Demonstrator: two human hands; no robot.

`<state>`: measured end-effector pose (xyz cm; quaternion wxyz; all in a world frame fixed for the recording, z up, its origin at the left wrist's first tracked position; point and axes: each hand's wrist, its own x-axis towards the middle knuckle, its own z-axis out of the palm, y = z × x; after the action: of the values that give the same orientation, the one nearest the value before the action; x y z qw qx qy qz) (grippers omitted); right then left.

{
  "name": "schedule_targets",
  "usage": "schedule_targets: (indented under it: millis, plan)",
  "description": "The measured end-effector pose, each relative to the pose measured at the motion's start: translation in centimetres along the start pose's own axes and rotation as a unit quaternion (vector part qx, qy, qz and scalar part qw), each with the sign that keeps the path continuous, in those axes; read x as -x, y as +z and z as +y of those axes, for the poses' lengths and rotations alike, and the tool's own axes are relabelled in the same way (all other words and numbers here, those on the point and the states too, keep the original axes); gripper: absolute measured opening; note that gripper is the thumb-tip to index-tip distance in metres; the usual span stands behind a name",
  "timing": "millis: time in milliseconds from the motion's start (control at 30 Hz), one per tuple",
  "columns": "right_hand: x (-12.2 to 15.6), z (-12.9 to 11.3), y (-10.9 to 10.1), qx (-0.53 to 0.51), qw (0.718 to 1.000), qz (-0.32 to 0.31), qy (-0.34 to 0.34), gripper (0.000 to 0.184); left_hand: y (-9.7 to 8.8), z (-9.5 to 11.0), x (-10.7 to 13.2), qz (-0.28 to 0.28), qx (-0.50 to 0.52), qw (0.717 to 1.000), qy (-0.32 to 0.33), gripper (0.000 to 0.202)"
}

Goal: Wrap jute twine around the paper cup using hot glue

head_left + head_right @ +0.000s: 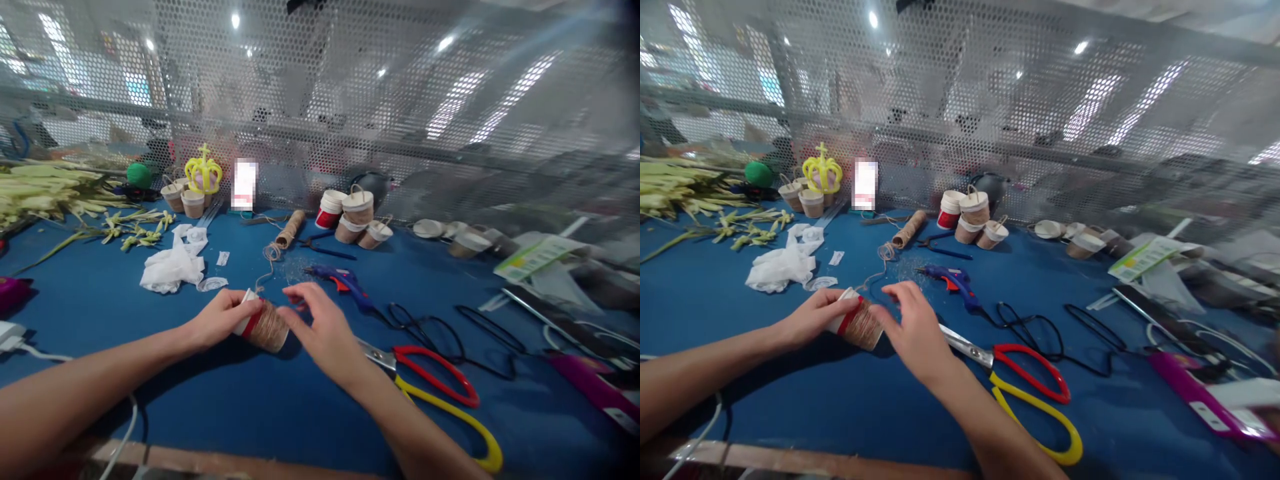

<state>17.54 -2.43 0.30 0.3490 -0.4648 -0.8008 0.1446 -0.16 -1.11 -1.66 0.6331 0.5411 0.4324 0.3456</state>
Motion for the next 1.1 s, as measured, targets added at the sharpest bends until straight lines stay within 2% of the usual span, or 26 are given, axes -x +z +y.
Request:
schedule_targets:
  millis: [67, 133, 200, 333, 467, 567, 767, 833, 933, 1000, 1067, 1100]
  plan:
    - [-0.5, 0.2, -1.0, 0.001, 0.998, 0.043, 0.053, 0.013, 0.1, 0.0, 0.2, -0.008, 0.002, 1.000, 0.004, 0.035]
    - [-1.2, 0.4, -2.4, 0.031, 0.991, 0.082, 0.102, 0.019, 0.1, -0.1, 0.3, -0.013, -0.008, 1.000, 0.008, 0.035]
    - [-2.0, 0.8, -3.9, 0.098, 0.981, 0.090, 0.140, 0.024, 0.0, -0.2, 0.3, -0.015, -0.019, 1.000, 0.011, 0.035]
    - [-3.4, 3.1, -6.1, 0.261, 0.941, 0.016, 0.217, 0.025, 0.0, -0.1, 0.4, -0.009, -0.041, 0.999, 0.020, 0.036]
    - [-3.9, 6.8, -6.2, 0.271, 0.918, -0.067, 0.280, 0.013, 0.0, 0.0, 0.5, -0.013, -0.059, 0.998, 0.028, 0.037]
    - [-3.9, 8.5, -5.7, 0.257, 0.909, -0.103, 0.312, 0.012, 0.1, 0.1, 0.6, -0.008, -0.069, 0.997, 0.032, 0.036]
    - [-3.8, 8.5, -6.0, 0.173, 0.918, -0.091, 0.346, 0.011, 0.0, 0.4, 0.6, 0.011, -0.090, 0.995, 0.051, 0.033]
    - [-3.6, 7.9, -6.4, 0.130, 0.926, -0.068, 0.346, 0.004, -0.1, 0.6, 0.5, 0.020, -0.102, 0.993, 0.058, 0.033]
    - [-2.9, 5.8, -7.0, 0.054, 0.942, -0.046, 0.329, 0.008, -0.2, 0.7, 0.4, 0.031, -0.124, 0.989, 0.068, 0.034]
    - [-2.2, 3.8, -7.0, -0.028, 0.950, -0.059, 0.306, 0.016, -0.3, 0.8, 0.4, 0.034, -0.133, 0.988, 0.072, 0.035]
    - [-1.5, 1.8, -6.6, -0.218, 0.934, -0.058, 0.276, 0.021, -0.3, 0.8, 0.4, 0.033, -0.135, 0.988, 0.068, 0.037]
    - [-1.2, 1.0, -6.2, -0.254, 0.928, -0.053, 0.267, 0.023, -0.4, 0.8, 0.4, 0.033, -0.135, 0.988, 0.065, 0.037]
